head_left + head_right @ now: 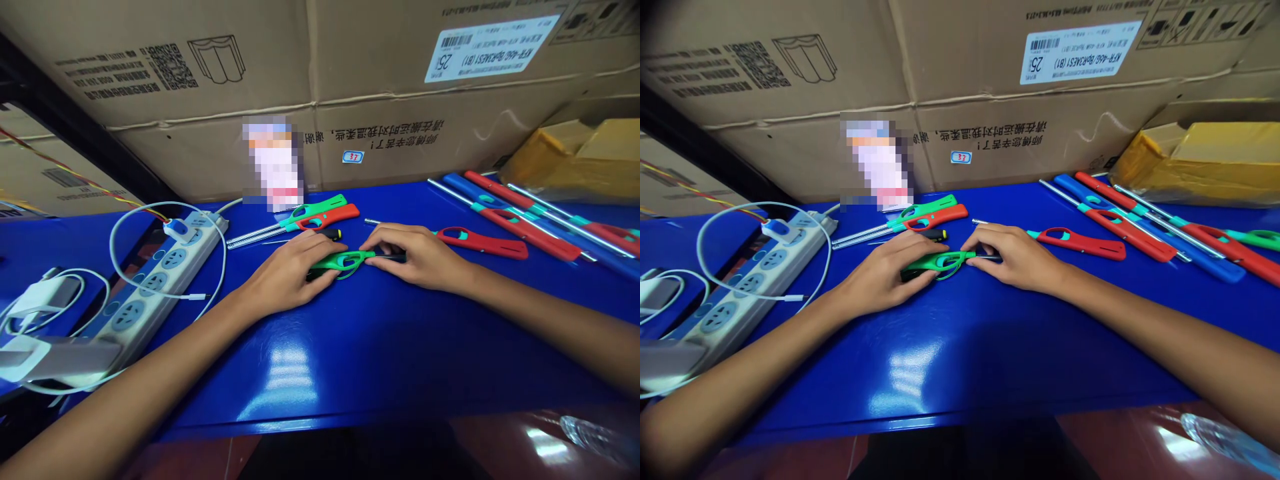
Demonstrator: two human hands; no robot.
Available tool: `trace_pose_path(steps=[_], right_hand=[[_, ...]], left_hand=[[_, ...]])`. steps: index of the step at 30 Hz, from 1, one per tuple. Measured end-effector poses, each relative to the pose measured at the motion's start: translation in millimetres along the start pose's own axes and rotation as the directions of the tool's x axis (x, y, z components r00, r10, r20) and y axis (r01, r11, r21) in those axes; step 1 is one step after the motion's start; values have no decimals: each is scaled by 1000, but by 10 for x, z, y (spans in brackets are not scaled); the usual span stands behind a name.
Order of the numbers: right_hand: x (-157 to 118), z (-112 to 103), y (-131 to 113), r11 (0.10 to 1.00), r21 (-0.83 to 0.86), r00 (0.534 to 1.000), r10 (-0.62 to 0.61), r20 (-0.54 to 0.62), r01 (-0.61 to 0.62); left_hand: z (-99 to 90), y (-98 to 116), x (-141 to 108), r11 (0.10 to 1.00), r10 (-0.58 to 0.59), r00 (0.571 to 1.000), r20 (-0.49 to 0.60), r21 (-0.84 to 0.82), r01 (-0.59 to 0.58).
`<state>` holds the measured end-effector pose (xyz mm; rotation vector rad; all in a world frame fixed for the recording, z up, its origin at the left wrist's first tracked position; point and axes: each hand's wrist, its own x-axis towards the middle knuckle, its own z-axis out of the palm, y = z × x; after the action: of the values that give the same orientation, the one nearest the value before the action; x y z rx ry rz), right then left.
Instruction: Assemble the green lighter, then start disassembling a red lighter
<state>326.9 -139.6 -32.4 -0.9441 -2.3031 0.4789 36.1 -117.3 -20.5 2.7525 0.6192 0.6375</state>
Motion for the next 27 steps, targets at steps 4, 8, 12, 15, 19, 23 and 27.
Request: trace_pose_path(steps=[4,8,12,15,19,23,27], right_hand=[[1,2,-1,1000,8,1000,0,-2,0],[-4,-5,-2,999,25,1000,19,7,-19],[-4,-13,-7,999,43,999,31,7,-32],[-4,-15,-9,998,51,1000,23,13,-23],[-11,-18,-3,999,53,1000,3,23,-4],[-12,-24,-13,998,57,999,-16,35,14],[-4,-24,-31,998,57,999,-22,34,20]], left_hand=[[12,-52,-10,998,-3,1000,-12,-70,2],[40,-87,-17,993,0,1000,-25,-119,-3],[41,-100,-19,990,-6,1000,-23,-143,2],[24,-93,-14,987,5,1000,-25,-161,-9],[5,-69,2,983,2,1000,-23,-184,-6],[-3,-48,13,982,12,1000,-7,-190,-13],[-1,-41,10,984,19,1000,-17,-177,-22]])
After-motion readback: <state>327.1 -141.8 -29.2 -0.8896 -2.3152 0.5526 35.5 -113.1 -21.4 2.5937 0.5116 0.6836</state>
